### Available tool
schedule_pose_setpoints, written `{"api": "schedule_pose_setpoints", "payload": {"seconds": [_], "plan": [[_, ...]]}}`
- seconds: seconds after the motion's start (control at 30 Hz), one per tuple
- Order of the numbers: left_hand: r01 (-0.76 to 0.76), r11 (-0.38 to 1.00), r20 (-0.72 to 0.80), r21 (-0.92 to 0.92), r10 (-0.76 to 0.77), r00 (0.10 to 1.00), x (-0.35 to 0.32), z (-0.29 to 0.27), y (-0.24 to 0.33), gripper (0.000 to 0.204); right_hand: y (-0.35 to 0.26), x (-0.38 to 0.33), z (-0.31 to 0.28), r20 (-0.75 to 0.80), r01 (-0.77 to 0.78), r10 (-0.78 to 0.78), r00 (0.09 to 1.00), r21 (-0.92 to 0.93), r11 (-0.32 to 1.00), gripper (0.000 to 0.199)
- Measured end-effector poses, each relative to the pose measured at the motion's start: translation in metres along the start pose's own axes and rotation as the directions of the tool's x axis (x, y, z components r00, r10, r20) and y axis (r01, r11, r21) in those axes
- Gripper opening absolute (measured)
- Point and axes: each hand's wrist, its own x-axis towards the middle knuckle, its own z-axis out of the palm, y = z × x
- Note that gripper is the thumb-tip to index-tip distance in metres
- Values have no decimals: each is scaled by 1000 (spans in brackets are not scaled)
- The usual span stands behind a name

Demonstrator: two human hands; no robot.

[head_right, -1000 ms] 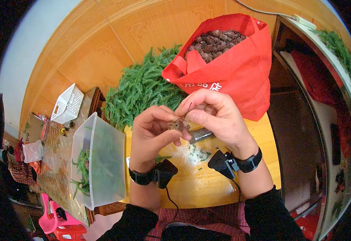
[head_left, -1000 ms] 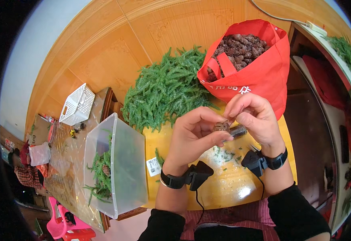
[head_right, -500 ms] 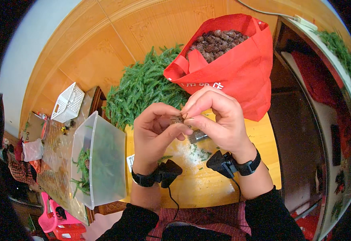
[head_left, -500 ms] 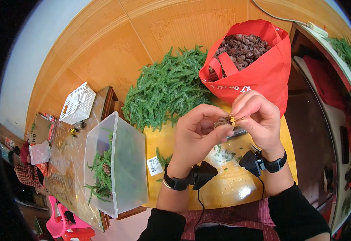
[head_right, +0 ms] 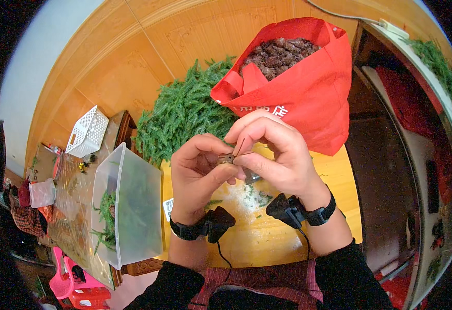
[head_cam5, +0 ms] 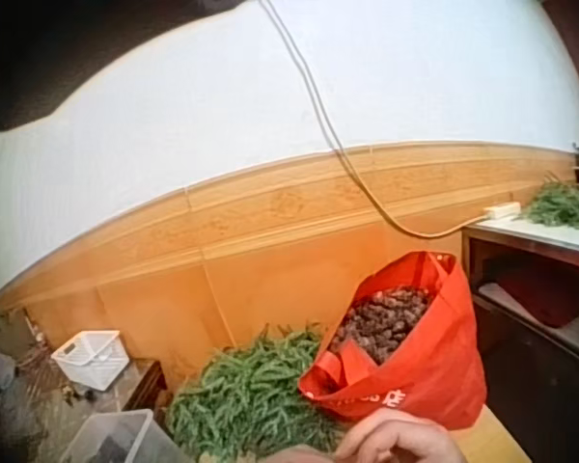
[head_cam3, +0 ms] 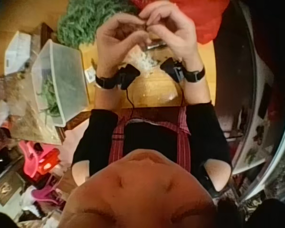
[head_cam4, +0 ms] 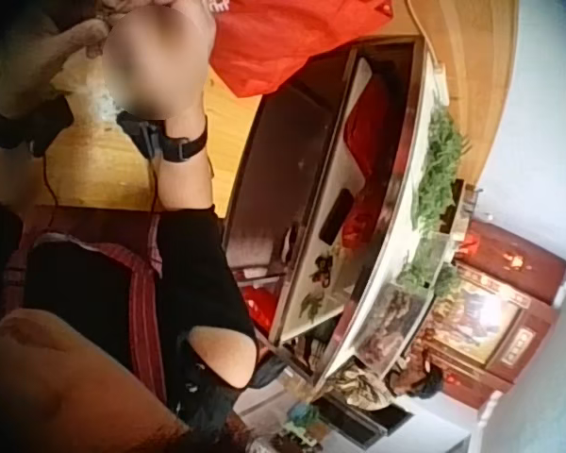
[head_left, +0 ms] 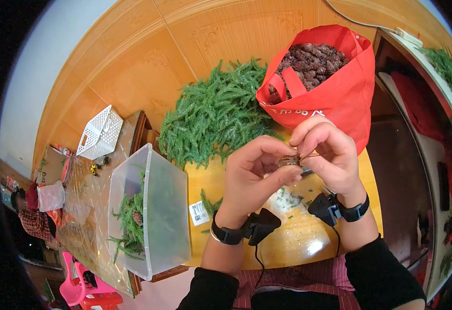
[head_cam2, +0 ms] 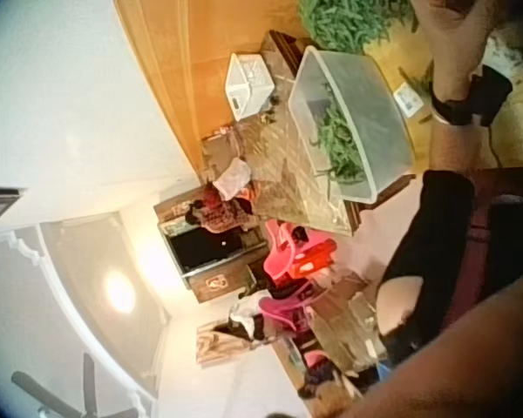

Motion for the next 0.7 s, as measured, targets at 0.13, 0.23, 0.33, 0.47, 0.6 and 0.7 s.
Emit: {"api": "schedule_pose_setpoints", "payload": {"seconds": [0.13,0.23,0.33,0.47,0.6,0.7], "plan": [[-76,992,-2,97,76,997,0,-6,-2,26,1,3,-2,90,77,-59,994,-209,975,9],[-77,991,-4,107,78,997,-1,-4,0,26,0,2,-1,110,39,-19,994,-183,982,10],[-39,994,-1,100,40,999,0,-5,-2,26,1,2,-6,125,11,7,992,-145,989,11],[-18,996,-38,90,21,999,-1,-2,0,27,4,1,-6,124,-34,47,991,-106,994,11],[-132,928,-32,349,152,988,2,-4,-1,26,0,0,-5,72,-136,148,986,-145,980,11],[-223,794,12,565,262,965,3,-3,-1,25,0,1,-2,9,-193,196,981,-133,972,10]]}}
